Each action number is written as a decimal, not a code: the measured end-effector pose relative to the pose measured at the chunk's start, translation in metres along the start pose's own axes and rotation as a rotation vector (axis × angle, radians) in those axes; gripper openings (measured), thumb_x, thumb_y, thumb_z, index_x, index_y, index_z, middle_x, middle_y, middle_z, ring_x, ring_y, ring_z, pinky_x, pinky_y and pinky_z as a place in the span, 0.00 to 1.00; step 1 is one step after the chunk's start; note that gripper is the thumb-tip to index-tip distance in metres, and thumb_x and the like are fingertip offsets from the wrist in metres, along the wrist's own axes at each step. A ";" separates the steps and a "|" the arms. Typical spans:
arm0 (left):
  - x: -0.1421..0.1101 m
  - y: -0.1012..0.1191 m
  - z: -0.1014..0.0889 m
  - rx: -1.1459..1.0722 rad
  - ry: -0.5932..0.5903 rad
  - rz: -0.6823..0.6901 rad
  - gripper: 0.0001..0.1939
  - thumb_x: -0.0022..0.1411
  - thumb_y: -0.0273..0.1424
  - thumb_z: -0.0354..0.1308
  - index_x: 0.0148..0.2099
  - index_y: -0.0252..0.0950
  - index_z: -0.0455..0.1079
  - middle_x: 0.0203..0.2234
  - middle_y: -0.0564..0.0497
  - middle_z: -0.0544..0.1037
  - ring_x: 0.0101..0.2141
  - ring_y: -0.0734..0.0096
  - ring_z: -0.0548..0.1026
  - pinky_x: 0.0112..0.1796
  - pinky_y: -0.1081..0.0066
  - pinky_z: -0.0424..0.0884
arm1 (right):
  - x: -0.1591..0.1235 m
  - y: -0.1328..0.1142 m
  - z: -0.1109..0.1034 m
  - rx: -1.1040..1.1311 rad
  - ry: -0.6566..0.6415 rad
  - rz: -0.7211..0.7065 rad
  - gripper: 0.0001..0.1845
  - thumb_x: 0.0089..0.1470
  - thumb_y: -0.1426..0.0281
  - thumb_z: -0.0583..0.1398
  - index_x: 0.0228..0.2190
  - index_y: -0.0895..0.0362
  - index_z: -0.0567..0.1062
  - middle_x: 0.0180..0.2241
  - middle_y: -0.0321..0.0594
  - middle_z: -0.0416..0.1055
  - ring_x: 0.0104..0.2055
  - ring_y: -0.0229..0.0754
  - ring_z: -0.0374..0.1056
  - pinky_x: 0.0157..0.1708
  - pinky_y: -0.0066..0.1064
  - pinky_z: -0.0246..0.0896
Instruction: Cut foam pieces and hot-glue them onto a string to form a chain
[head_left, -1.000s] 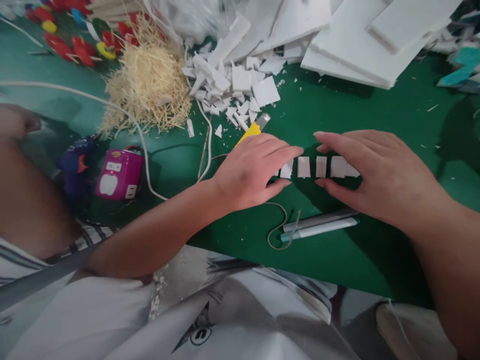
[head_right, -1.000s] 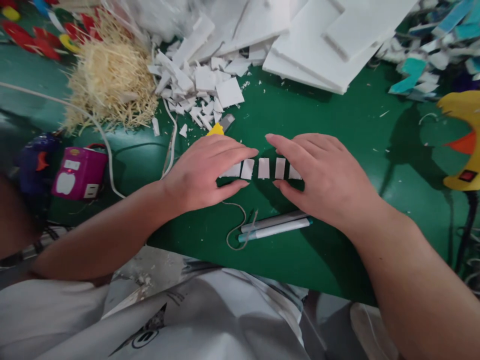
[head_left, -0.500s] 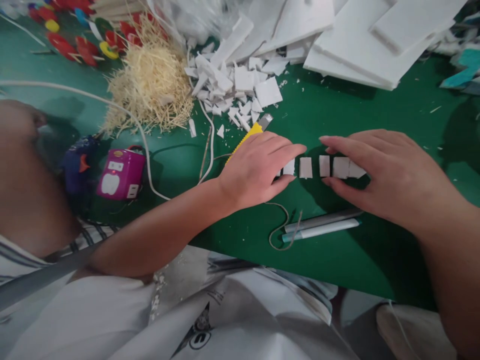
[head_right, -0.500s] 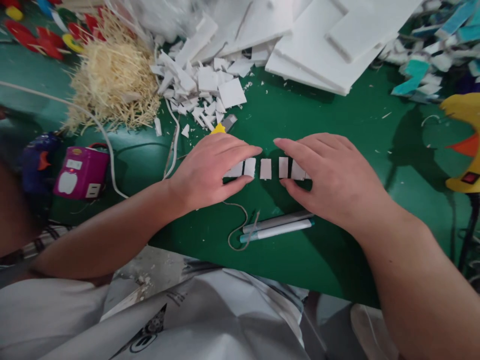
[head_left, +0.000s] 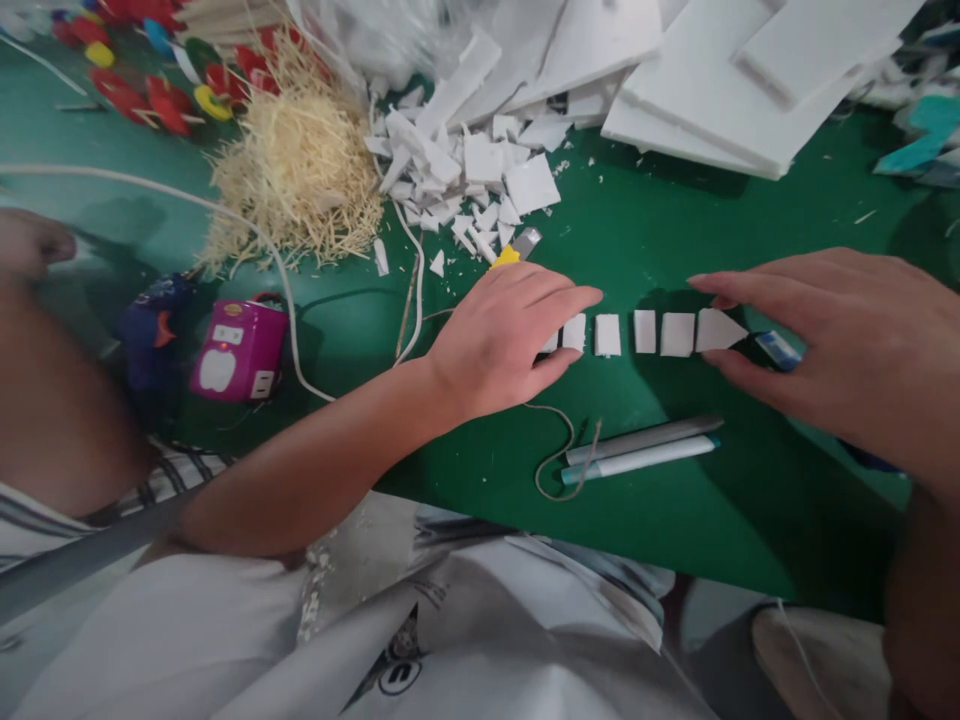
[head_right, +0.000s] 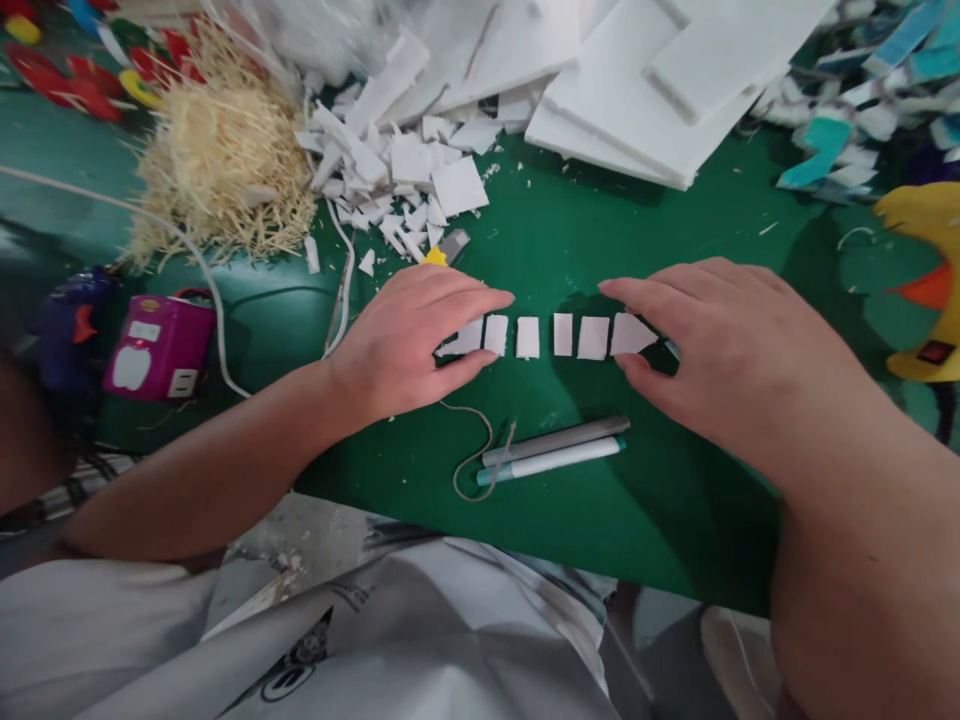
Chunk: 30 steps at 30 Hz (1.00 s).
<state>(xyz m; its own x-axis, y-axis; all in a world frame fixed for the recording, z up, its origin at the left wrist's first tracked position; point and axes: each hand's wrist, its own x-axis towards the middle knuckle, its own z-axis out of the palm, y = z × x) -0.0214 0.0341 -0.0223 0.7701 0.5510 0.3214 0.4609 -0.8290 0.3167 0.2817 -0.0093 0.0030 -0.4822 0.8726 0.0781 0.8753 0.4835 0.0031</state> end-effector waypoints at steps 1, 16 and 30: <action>0.000 0.000 -0.001 -0.002 0.016 0.007 0.19 0.71 0.32 0.56 0.60 0.28 0.71 0.50 0.39 0.81 0.52 0.55 0.78 0.53 0.57 0.72 | 0.000 0.000 0.000 -0.009 -0.014 0.002 0.27 0.62 0.58 0.53 0.57 0.55 0.75 0.46 0.53 0.80 0.48 0.58 0.75 0.44 0.51 0.70; -0.012 0.031 -0.028 -0.461 -0.316 0.227 0.14 0.70 0.35 0.60 0.30 0.37 0.71 0.27 0.55 0.75 0.26 0.75 0.69 0.27 0.70 0.60 | 0.008 -0.050 -0.015 0.274 0.144 -0.430 0.09 0.66 0.72 0.57 0.38 0.55 0.79 0.35 0.39 0.80 0.33 0.37 0.73 0.30 0.30 0.63; -0.008 0.030 -0.025 -0.499 -0.288 0.070 0.13 0.71 0.34 0.57 0.34 0.36 0.74 0.29 0.52 0.77 0.29 0.75 0.72 0.31 0.74 0.66 | 0.014 -0.059 0.001 0.368 0.031 -0.541 0.16 0.68 0.72 0.54 0.33 0.56 0.80 0.26 0.38 0.71 0.27 0.37 0.64 0.29 0.32 0.55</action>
<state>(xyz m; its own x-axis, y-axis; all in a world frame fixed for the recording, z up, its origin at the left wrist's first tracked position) -0.0251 0.0072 0.0072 0.9124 0.3903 0.1233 0.1947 -0.6788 0.7080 0.2229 -0.0256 0.0032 -0.8451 0.4996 0.1902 0.4376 0.8509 -0.2907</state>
